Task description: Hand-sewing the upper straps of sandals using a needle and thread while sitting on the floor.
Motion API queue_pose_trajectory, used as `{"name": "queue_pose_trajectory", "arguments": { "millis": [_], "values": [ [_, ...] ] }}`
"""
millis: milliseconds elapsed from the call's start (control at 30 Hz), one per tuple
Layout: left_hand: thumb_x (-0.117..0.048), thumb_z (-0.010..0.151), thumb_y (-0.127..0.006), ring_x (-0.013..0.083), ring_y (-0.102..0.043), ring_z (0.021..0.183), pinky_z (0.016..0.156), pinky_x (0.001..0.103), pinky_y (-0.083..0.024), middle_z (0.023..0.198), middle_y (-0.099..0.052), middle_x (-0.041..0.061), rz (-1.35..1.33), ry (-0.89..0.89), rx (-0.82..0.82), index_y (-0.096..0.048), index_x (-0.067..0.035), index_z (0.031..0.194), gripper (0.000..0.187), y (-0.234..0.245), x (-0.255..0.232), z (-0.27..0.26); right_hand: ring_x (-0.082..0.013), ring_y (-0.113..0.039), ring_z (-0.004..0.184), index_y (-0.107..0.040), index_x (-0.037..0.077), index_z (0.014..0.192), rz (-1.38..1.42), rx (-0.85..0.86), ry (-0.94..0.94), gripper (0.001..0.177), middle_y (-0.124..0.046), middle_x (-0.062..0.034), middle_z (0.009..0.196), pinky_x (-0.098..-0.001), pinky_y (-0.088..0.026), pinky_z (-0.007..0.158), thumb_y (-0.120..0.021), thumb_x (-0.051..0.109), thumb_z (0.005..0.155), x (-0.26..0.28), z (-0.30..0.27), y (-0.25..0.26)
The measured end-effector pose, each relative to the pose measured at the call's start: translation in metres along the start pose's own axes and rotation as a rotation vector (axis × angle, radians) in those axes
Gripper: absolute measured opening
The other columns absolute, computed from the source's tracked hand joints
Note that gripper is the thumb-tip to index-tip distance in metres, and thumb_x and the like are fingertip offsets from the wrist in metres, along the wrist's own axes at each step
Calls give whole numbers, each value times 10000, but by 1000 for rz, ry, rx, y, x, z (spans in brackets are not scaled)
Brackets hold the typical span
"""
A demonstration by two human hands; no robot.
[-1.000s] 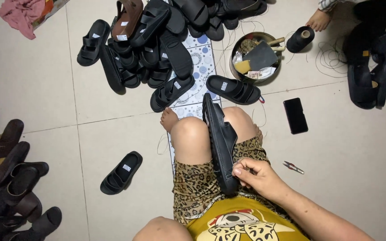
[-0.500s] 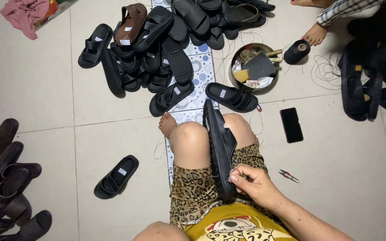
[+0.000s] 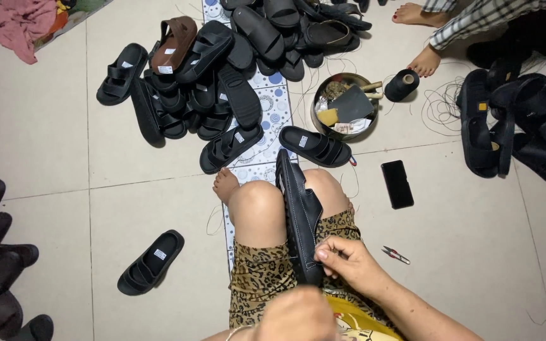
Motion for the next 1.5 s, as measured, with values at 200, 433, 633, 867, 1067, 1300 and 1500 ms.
{"name": "queue_pose_trajectory", "arguments": {
  "millis": [200, 433, 633, 867, 1067, 1300, 1500],
  "values": [
    [-91, 834, -716, 191, -481, 496, 553, 348, -426, 589, -580, 115, 463, 21, 356, -613, -57, 615, 244, -56, 54, 36, -126, -613, 650, -738, 53, 818, -122, -14, 69, 172, -717, -61, 757, -267, -530, 641, -671, 166, 931, 27, 13, 18],
    [-70, 772, -679, 193, -398, 470, 413, 429, -330, 541, -567, 103, 952, 374, 735, -677, -55, 619, 154, -130, 146, -15, -160, -674, 913, -755, 2, 894, -195, 12, 145, 117, -756, -79, 1021, -294, -537, 885, -676, 84, 918, 35, 20, 25],
    [-99, 926, -634, 171, -537, 435, 454, 299, -436, 562, -619, 57, -90, 293, 510, -584, -71, 597, 334, -38, 70, 36, -138, -553, 569, -714, -23, 827, 433, 367, 79, 150, -722, -202, 955, -256, -480, 520, -646, 46, 942, 23, 7, 5],
    [72, 698, -585, 229, -530, 515, 514, 308, -455, 668, -613, 103, -810, 517, -50, -543, -48, 686, 128, 43, 74, 25, -90, -667, 575, -822, 95, 1077, -279, 348, 65, 300, -827, -51, 770, -172, -528, 468, -748, -2, 803, 55, -3, -51],
    [-120, 1044, -521, 252, -659, 1153, 871, 303, -568, 1323, -621, 183, -516, 775, -357, -363, 16, 1492, 494, 48, 132, -33, -221, -662, 787, -694, -56, 1036, -760, -455, 614, 279, -722, -135, 909, -318, -519, 696, -810, -129, 793, 32, -3, 158],
    [-312, 1020, -573, 105, -541, 424, 433, 242, -454, 514, -603, -12, -397, 1226, 442, -724, -50, 788, 381, 15, 139, -138, 26, -482, 771, -558, 237, 1336, -281, -903, -81, 132, -514, 108, 998, -124, -415, 651, -543, 236, 1205, -74, -52, 364],
    [-172, 1059, -519, 92, -405, 370, 377, 233, -348, 481, -483, -5, -1221, 740, -177, -619, 153, 1168, 357, 24, 151, -79, -195, -705, 689, -593, 80, 1357, -470, -229, 88, 483, -741, -102, 969, -319, -532, 534, -727, 54, 893, 11, -19, 82]
  ]
}}
Point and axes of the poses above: each hand's wrist, its own z-axis towards the middle knuckle, its own y-axis out of the back of the hand, x = y × z, the point moved 10 cm from there along z, towards the middle knuckle
